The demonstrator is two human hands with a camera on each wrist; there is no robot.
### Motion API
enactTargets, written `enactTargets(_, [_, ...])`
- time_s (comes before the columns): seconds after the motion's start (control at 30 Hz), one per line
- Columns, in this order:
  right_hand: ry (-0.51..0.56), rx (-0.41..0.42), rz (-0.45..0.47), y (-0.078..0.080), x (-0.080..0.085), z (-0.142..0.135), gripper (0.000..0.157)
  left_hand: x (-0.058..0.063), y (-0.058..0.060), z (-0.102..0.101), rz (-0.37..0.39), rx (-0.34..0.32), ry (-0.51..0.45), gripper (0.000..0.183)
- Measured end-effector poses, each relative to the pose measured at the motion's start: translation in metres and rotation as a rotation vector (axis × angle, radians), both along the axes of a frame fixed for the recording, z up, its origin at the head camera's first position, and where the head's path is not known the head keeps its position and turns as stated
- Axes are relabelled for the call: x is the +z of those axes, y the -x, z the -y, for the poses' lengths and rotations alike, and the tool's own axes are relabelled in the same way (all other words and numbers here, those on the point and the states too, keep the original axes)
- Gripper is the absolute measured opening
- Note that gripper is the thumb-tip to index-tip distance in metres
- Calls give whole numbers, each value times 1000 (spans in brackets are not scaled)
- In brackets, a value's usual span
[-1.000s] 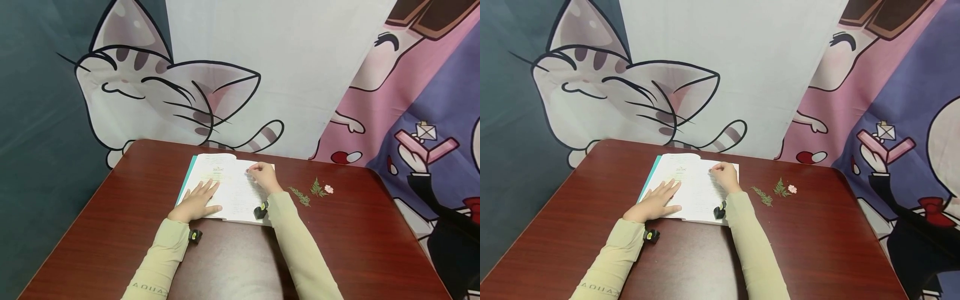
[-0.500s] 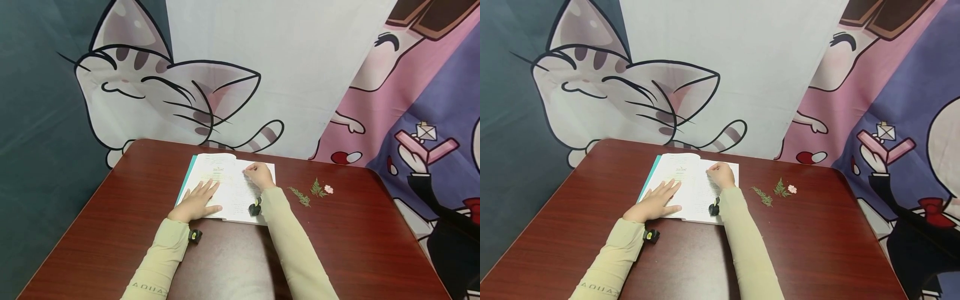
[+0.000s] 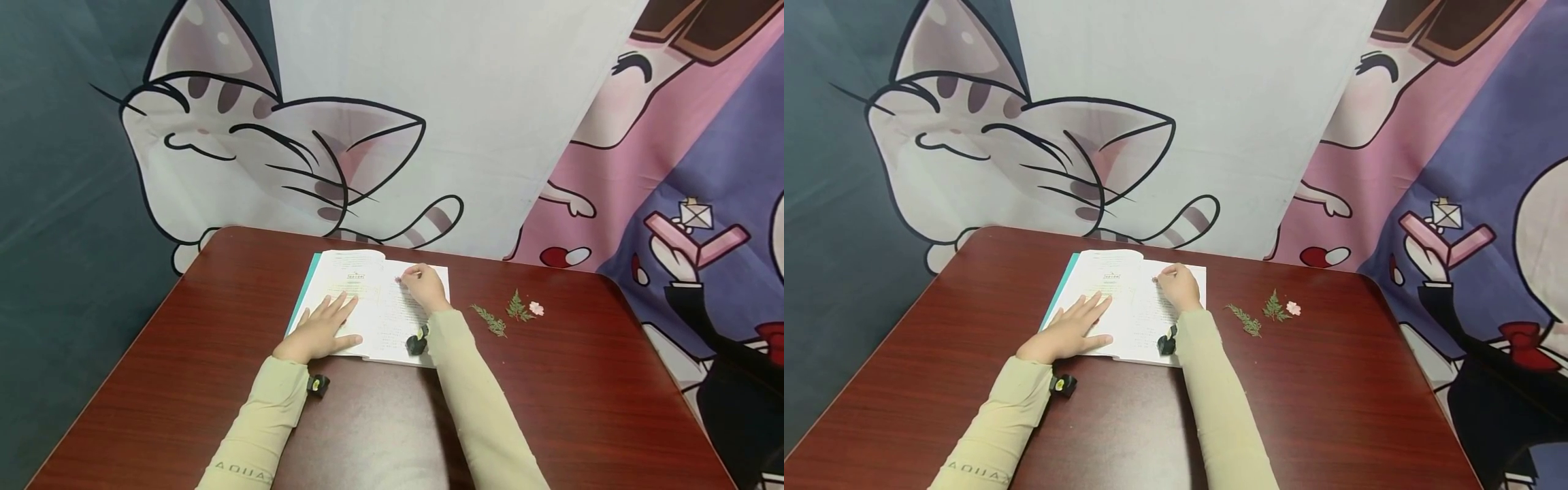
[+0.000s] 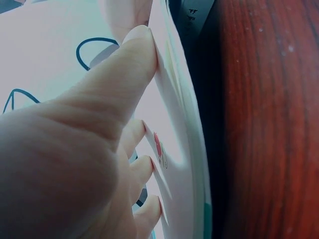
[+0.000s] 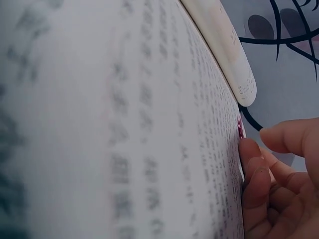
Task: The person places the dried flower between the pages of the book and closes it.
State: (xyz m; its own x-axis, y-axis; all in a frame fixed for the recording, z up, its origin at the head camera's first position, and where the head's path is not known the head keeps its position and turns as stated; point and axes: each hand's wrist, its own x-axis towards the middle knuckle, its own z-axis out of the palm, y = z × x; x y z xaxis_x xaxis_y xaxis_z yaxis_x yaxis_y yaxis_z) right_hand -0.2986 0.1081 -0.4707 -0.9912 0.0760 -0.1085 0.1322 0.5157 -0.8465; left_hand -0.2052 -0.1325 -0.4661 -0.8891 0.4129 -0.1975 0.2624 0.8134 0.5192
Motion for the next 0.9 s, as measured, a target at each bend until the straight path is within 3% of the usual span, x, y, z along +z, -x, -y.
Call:
enactTargets(0.2, [123,32,-16,0,-8,-10,23,0,0,1,4,-1,2,83])
enactTargets(0.33, [188,90,-44,-6,-3,-21,24,1,-1,0,11,-4,-6,83])
enactTargets(0.5, [114,113,-121,-20,14,-32,24,4,-2,0,9,-5,-12,82])
enactTargets(0.73, [-8,29,-184,-45,28,-45,21,6,-2,-1,12,0,-17,82])
enactTargets(0.9, [-155,-9,-148,-60,29,-54,24,4,-1,-1,5,2,-15,82])
